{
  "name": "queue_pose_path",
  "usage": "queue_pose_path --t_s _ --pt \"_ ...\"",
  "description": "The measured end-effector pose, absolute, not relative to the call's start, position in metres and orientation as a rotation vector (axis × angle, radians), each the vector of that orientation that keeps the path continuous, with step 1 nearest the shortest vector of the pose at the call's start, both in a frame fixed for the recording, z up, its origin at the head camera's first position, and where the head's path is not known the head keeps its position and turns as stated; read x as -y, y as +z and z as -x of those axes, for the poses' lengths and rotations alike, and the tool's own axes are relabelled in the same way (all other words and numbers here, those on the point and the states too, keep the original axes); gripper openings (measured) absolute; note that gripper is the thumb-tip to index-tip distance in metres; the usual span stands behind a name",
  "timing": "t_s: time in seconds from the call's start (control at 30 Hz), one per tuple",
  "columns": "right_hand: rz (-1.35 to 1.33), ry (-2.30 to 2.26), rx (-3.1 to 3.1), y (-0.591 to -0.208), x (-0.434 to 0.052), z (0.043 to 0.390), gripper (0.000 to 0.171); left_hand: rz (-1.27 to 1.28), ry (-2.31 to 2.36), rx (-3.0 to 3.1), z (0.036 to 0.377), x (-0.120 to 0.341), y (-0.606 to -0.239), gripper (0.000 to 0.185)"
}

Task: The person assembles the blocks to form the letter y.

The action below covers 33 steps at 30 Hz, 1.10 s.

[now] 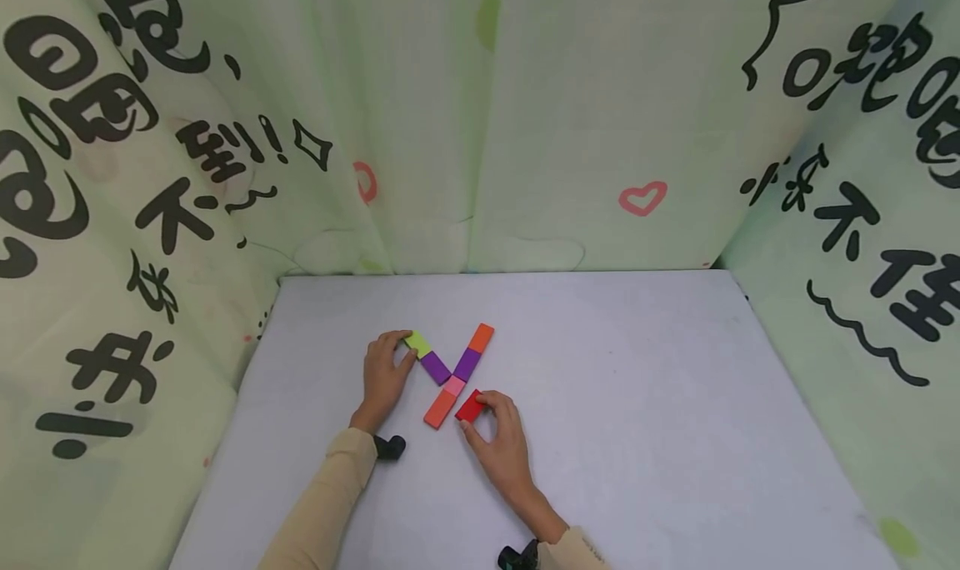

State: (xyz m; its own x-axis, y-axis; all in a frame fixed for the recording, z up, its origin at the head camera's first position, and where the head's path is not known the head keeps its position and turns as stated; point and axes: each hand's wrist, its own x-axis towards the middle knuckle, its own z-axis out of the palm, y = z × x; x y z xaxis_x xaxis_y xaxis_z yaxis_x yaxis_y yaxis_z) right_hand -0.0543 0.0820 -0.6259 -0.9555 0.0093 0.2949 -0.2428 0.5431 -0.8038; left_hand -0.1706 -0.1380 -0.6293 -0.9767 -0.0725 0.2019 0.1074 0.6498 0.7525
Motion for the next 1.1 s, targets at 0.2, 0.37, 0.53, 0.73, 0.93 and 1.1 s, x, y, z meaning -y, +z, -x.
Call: queue_pose_path --t_s 0.2,0.37,0.53,0.73,0.93,1.1 --pt "-0.227 1.451 2.574 -0.624 -0.072 0.039 0.049 0.017 -1.233 2.659 0.169 0.138 -0.63 0.037" --pt "-0.278 1.477 2.609 -0.624 -0.064 0.028 0.049 0.034 -1.231 2.661 0.169 0.137 -0.63 0.038" --pt "-0.385 1.426 2.573 -0.625 -0.055 0.021 0.052 0.039 -1.224 2.66 0.17 0.137 -0.629 0.039" --pt "-0.46 1.348 2.565 -0.626 -0.046 0.013 0.059 0.048 -1.212 2.645 0.17 0.14 -0.629 0.038" --pt "-0.546 1.219 2.548 -0.628 -0.04 0.008 0.057 0.083 -1.228 2.641 0.171 0.142 -0.629 0.037" --pt "-0.59 1.091 2.546 -0.628 -0.035 0.007 0.056 0.096 -1.315 2.62 0.17 0.145 -0.627 0.037"
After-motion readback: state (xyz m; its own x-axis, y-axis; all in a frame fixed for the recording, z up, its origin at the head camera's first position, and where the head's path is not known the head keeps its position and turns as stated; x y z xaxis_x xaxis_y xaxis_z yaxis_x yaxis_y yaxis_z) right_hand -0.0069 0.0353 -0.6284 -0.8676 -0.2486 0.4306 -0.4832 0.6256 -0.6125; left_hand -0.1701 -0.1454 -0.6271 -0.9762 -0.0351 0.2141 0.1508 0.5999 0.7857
